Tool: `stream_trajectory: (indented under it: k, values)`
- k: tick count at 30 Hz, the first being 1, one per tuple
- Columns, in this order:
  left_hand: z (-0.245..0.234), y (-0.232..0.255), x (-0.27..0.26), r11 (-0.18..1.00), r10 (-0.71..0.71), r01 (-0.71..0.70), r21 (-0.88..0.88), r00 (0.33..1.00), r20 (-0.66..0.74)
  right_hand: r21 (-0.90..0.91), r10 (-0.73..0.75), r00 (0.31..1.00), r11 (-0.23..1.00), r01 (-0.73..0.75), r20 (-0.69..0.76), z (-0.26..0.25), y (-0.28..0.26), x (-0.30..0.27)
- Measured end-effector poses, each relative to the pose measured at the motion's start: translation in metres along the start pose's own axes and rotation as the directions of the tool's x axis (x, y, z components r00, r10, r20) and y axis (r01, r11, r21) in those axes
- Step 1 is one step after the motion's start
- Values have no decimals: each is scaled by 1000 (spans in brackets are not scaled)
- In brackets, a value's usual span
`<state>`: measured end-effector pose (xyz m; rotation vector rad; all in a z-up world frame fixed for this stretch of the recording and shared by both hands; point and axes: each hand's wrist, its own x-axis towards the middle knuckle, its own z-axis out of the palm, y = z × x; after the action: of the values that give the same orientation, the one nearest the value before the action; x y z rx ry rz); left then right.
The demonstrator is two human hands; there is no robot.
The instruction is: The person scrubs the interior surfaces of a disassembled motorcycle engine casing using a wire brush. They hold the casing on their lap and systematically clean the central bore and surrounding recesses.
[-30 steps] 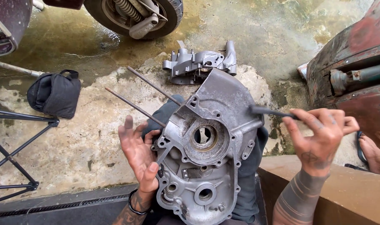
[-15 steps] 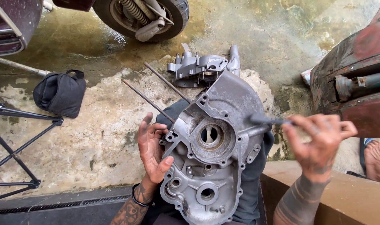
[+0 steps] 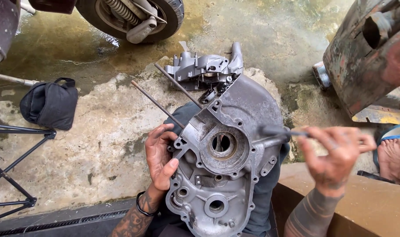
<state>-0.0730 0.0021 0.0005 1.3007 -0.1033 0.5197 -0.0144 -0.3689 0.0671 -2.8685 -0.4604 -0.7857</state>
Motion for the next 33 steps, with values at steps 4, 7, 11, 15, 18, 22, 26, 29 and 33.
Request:
stream_trajectory:
  k: [4,7,11,15,18,22,26,29,33]
  values:
    - [1,3,1,1000,-10,10,-19,1000,-13,96,-22,999,995,18,43,5,2,-5]
    - [2,6,2,1000,3,-3,-30,1000,-19,-59,113,993,992,-115,-34,0,3,-3]
    - [-1,7,0,1000,13,-13,-12,1000,-14,18,-22,999,1000,21,44,2,-5,0]
    - [-3,9,-2,1000,0,0,-3,1000,-16,-8,-22,1000,1000,22,-16,9,4,-1]
    - [-4,8,-1,1000,2,-3,-20,1000,-20,45,-95,994,995,93,52,-3,-23,11]
    - [-3,10,0,1000,14,-14,-11,999,-34,-50,63,997,997,-65,-39,1,-7,4]
    - [-5,11,0,1000,16,-16,-12,1000,-18,9,-58,998,998,58,14,9,-8,3]
    - [-4,14,-1,1000,10,-10,-4,1000,-13,-57,-3,1000,998,3,-15,2,-5,2]
    - [-4,12,0,1000,6,-6,-26,1000,-18,68,-134,991,989,133,16,-13,-36,19]
